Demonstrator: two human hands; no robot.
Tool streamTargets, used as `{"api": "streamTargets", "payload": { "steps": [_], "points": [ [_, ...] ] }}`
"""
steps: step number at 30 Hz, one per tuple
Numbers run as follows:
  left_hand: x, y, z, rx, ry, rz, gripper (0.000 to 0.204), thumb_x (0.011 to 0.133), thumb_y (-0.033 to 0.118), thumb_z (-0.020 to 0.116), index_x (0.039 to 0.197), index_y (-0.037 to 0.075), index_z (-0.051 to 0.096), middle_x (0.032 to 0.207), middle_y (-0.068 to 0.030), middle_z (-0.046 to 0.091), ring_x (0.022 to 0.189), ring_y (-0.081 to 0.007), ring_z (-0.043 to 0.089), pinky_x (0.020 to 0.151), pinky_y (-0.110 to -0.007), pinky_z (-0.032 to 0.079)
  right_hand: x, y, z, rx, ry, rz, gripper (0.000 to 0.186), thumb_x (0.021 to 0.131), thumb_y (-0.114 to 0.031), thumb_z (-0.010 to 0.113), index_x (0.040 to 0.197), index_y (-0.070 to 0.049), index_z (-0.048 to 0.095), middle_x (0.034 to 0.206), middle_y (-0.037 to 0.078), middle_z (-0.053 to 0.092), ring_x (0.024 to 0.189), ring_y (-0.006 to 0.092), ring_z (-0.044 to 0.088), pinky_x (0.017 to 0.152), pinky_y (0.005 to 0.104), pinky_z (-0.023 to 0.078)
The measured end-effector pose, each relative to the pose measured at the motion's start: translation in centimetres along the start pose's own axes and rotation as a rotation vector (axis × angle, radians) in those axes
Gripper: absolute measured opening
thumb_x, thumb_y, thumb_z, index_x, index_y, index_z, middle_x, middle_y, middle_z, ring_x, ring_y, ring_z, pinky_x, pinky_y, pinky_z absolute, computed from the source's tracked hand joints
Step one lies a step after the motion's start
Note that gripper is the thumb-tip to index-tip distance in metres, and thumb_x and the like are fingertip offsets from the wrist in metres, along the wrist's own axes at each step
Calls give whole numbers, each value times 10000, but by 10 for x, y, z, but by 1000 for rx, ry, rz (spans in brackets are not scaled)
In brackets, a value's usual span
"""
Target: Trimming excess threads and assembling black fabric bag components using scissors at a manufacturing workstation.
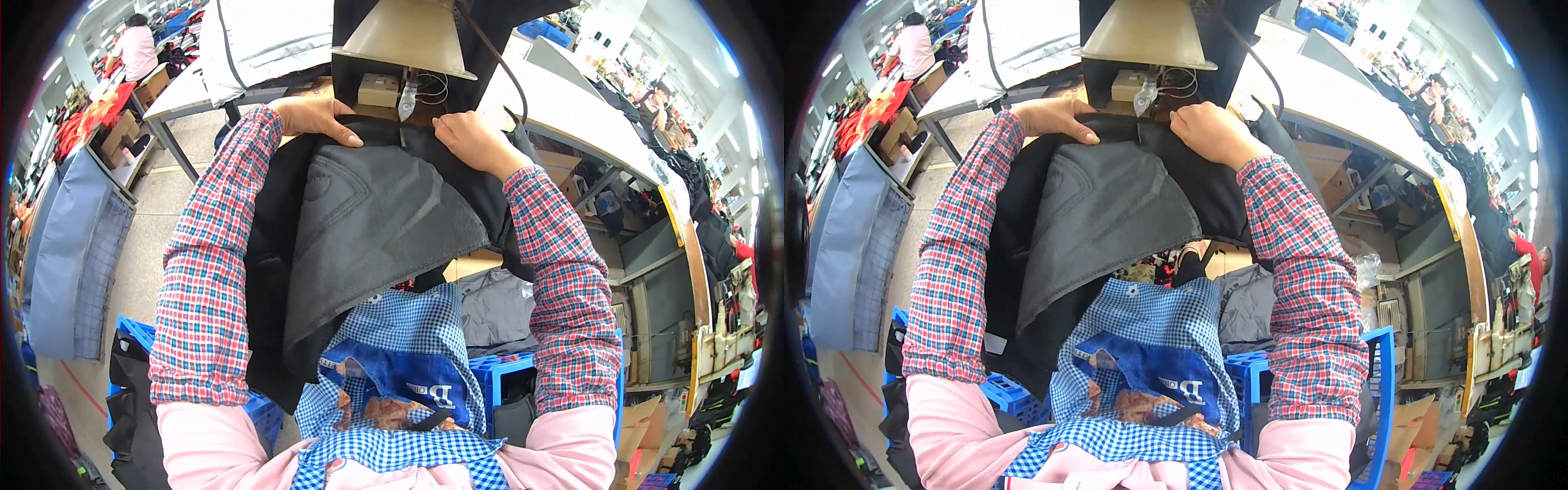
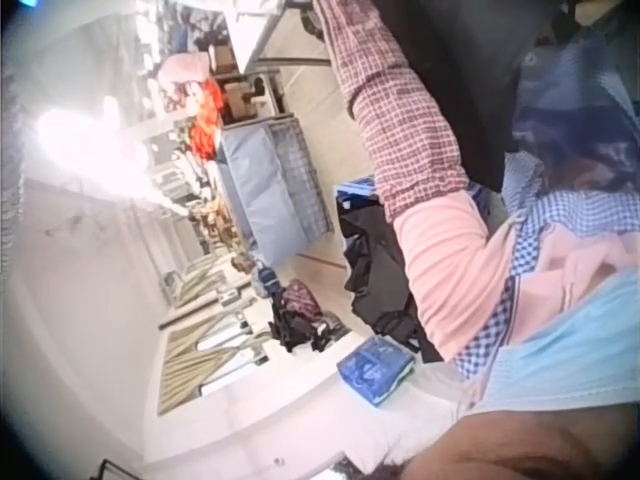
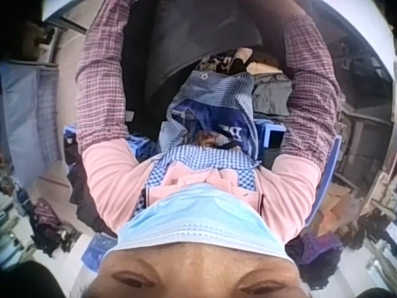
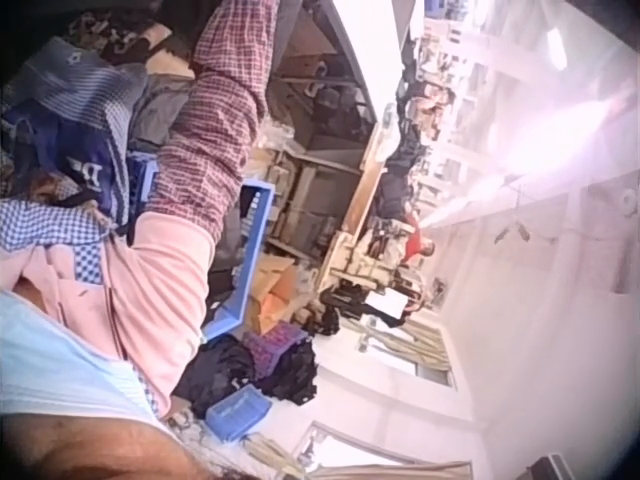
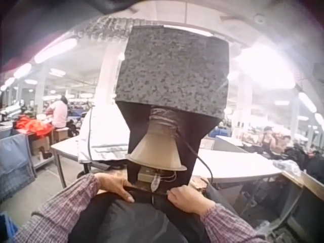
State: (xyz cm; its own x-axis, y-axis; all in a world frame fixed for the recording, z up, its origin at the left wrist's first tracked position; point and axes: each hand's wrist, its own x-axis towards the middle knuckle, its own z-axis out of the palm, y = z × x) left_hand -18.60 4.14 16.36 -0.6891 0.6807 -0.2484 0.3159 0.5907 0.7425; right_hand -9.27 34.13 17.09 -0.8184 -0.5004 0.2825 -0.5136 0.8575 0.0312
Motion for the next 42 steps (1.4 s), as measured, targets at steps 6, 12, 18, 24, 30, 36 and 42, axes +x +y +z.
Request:
{"api": "streamTargets", "payload": {
  "steps": [6,12,18,24,30,36,42],
  "points": [
    [-6,16,-8,3,14,53,774,735,297,876,1322,-86,548,1249,-149,645,1161,-218,586,1079,-273,385,-4,-12,-18,-30,39,0,390,1020,-258,429,816,14,620,810,217,666,763,416,656,723,501,537],
    [-4,12,-8,105,89,48,885,709,362,882,1369,-91,504,1315,-193,605,1249,-262,541,1124,-315,346,-2,-10,-14,-66,67,5,397,1025,-262,428,798,0,621,785,208,668,740,410,659,703,510,533],
    [-11,23,-8,148,105,33,927,720,367,867,1387,-126,454,1362,-235,555,1288,-292,508,1142,-316,319,2,-8,-10,-44,60,48,406,1029,-271,415,818,-1,632,793,208,674,765,413,663,715,511,530],
    [-14,33,-9,159,87,1,975,726,378,859,1428,-119,401,1425,-253,494,1356,-312,448,1171,-332,280,5,-6,-11,-62,49,50,407,1028,-269,406,837,3,640,810,208,678,786,410,666,744,512,528],
    [-15,34,-7,172,102,15,919,738,384,851,1409,-96,447,1383,-215,543,1301,-295,494,1154,-321,301,1,-5,-12,-66,48,17,387,1022,-258,418,837,0,640,829,201,680,768,402,666,730,502,534],
    [-47,-18,-31,-118,125,103,628,790,341,834,1268,-10,628,1139,-80,688,1088,-165,607,1000,-287,451,5,36,12,-228,214,-118,308,1006,-194,470,841,16,625,763,204,637,701,383,648,612,458,512],
    [-67,-29,-26,-248,188,94,583,763,311,862,1216,9,653,1097,-58,694,1013,-154,624,994,-281,446,-8,29,4,-92,315,-17,386,1009,-275,481,751,-28,628,627,170,624,569,367,641,556,463,515]
  ]
}}
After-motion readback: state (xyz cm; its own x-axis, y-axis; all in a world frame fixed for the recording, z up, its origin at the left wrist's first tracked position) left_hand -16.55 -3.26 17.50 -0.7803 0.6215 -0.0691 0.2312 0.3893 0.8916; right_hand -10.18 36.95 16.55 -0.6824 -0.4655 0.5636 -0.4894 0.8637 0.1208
